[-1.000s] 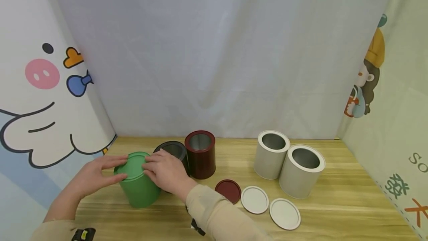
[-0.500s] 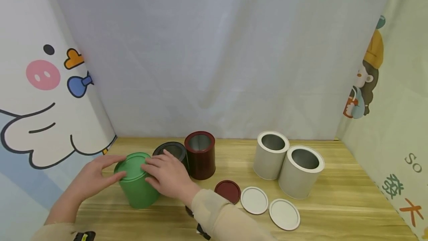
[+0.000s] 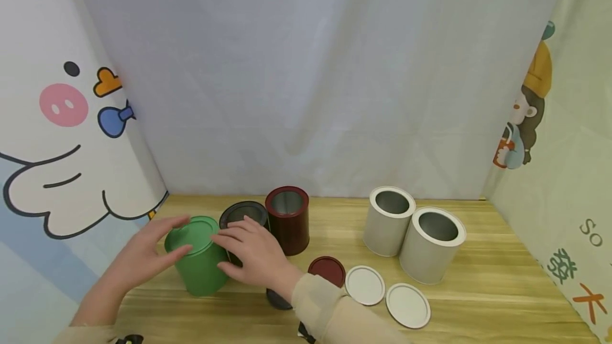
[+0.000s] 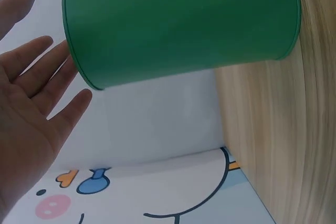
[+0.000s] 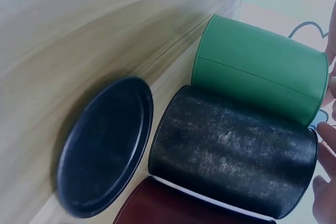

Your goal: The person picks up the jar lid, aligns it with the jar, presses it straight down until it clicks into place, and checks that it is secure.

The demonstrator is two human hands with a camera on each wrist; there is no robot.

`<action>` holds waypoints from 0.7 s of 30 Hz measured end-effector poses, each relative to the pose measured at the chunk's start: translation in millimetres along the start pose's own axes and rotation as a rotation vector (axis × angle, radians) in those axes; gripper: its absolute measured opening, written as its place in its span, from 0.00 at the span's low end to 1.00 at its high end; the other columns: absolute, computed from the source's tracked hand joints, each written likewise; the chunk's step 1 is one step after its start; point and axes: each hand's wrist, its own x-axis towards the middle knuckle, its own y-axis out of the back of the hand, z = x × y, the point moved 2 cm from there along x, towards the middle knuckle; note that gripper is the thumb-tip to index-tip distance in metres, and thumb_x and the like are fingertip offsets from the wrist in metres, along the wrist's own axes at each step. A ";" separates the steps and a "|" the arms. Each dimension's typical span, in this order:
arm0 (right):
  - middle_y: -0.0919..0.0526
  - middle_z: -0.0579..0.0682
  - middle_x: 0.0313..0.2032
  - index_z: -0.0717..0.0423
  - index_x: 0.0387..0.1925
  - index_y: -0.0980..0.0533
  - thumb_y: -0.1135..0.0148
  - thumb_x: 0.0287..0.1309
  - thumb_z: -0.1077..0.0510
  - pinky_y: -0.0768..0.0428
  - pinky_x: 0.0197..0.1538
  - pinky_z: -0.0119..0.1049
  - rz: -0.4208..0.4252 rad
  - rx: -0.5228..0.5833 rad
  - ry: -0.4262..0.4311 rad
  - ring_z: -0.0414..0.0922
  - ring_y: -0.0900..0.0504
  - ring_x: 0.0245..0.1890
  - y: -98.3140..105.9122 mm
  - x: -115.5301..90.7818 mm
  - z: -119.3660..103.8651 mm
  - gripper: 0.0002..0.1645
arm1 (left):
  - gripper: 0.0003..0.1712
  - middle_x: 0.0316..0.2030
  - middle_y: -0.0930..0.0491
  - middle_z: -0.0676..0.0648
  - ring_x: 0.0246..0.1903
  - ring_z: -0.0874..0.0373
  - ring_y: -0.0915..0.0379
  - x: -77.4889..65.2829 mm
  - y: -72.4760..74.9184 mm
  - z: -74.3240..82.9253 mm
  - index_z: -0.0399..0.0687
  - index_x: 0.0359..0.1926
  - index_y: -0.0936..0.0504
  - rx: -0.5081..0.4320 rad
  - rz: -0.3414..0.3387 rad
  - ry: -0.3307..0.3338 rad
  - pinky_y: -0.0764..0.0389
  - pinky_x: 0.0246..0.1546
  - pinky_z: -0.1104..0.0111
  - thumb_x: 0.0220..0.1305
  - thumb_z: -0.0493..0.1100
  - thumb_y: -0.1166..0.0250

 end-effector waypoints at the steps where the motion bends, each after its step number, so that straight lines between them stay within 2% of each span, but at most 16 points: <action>1: 0.20 0.41 0.58 0.44 0.63 0.24 0.36 0.63 0.39 0.43 0.73 0.41 0.005 0.004 0.002 0.42 0.29 0.64 0.8 -2.2 1.0 0.30 | 0.35 0.52 0.20 0.42 0.51 0.47 0.27 0.9 -0.2 2.5 0.36 0.59 0.23 -0.003 0.000 -0.010 0.28 0.50 0.72 0.49 0.37 0.22; 3: 0.20 0.42 0.58 0.45 0.63 0.24 0.35 0.62 0.40 0.43 0.73 0.41 0.019 0.017 0.008 0.42 0.29 0.64 2.9 -7.0 3.3 0.30 | 0.36 0.52 0.19 0.41 0.51 0.45 0.26 2.8 -0.9 6.8 0.34 0.60 0.24 -0.003 -0.002 -0.031 0.28 0.51 0.70 0.48 0.36 0.22; 8: 0.21 0.45 0.59 0.48 0.62 0.24 0.31 0.59 0.44 0.41 0.72 0.44 0.060 0.087 0.020 0.44 0.29 0.64 9.1 -20.7 10.2 0.31 | 0.36 0.52 0.19 0.40 0.51 0.43 0.24 5.8 -5.1 18.7 0.34 0.60 0.24 0.003 -0.037 -0.054 0.21 0.44 0.50 0.50 0.38 0.22; 12: 0.21 0.48 0.59 0.51 0.61 0.23 0.27 0.55 0.48 0.39 0.71 0.46 0.091 0.150 0.023 0.46 0.29 0.64 12.5 -31.9 15.8 0.33 | 0.37 0.53 0.20 0.41 0.50 0.45 0.23 7.9 -10.7 28.8 0.36 0.61 0.25 -0.015 -0.064 -0.081 0.20 0.43 0.49 0.50 0.40 0.22; 21: 0.23 0.49 0.61 0.51 0.63 0.24 0.26 0.54 0.48 0.38 0.71 0.47 0.079 0.181 0.020 0.47 0.29 0.64 21.9 -55.0 24.6 0.34 | 0.39 0.55 0.22 0.41 0.54 0.43 0.25 14.6 -25.5 45.1 0.36 0.63 0.26 -0.034 -0.121 -0.121 0.22 0.48 0.46 0.52 0.43 0.22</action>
